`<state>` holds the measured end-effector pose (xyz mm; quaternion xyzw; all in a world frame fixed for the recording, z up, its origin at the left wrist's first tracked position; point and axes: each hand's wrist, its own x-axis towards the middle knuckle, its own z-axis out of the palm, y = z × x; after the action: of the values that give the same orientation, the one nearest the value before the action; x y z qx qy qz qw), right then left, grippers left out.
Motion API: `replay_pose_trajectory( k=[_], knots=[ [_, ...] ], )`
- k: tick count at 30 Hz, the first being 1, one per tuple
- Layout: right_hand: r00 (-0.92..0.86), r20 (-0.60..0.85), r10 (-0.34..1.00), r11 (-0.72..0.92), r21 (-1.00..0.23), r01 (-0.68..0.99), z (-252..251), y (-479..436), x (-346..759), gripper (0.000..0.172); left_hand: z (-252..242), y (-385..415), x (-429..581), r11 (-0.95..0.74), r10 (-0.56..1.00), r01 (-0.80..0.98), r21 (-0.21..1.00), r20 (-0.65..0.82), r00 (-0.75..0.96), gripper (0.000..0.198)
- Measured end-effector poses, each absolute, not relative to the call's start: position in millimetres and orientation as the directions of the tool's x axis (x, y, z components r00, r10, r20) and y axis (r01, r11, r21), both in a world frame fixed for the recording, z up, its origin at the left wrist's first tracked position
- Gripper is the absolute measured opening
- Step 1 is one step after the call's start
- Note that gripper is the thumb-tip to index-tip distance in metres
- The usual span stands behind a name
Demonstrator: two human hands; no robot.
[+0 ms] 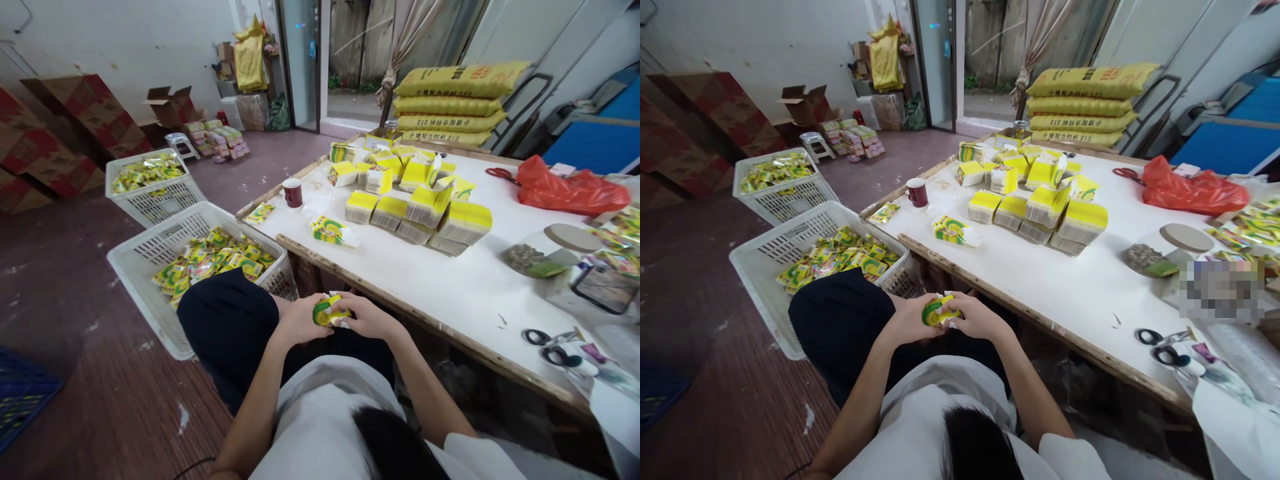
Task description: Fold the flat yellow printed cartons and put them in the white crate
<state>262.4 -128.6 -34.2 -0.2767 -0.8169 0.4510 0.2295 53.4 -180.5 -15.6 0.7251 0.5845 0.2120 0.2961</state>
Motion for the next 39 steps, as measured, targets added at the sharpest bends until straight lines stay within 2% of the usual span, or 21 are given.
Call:
replay_pose_trajectory(
  k=[3,7,13,18,25,30,34,39],
  knots=[
    [-0.673,0.148,0.725,0.416,-0.873,0.255,-39,-130,251,0.033,-15,-178,53,-0.116,0.984,0.747,0.655,-0.028,0.177,0.053],
    [-0.661,0.232,0.714,0.443,-0.880,0.169,-40,-128,242,0.031,-13,-176,43,-0.115,0.985,0.716,0.688,-0.013,0.172,0.056],
    [-0.777,0.125,0.617,0.422,-0.886,0.193,-27,-117,251,0.018,-16,-176,34,-0.142,0.965,0.640,0.755,-0.037,0.259,0.054],
    [-0.708,0.133,0.694,0.431,-0.864,0.261,-32,-121,250,0.028,-12,-175,35,-0.131,0.974,0.647,0.751,-0.026,0.227,0.053],
    [-0.695,0.169,0.699,0.388,-0.906,0.171,-34,-120,245,0.033,-8,-175,36,-0.114,0.982,0.717,0.688,-0.033,0.188,0.050],
    [-0.649,0.119,0.751,0.307,-0.934,0.184,-36,-119,241,0.053,-12,-173,37,-0.084,0.989,0.745,0.661,-0.035,0.144,0.059],
    [-0.690,0.125,0.713,0.325,-0.931,0.168,-44,-117,236,0.051,-13,-172,35,-0.079,0.989,0.770,0.633,-0.045,0.138,0.059],
    [-0.726,0.107,0.680,0.348,-0.918,0.190,-50,-113,221,0.058,-10,-170,30,-0.061,0.994,0.802,0.594,-0.038,0.103,0.060]
  ],
)
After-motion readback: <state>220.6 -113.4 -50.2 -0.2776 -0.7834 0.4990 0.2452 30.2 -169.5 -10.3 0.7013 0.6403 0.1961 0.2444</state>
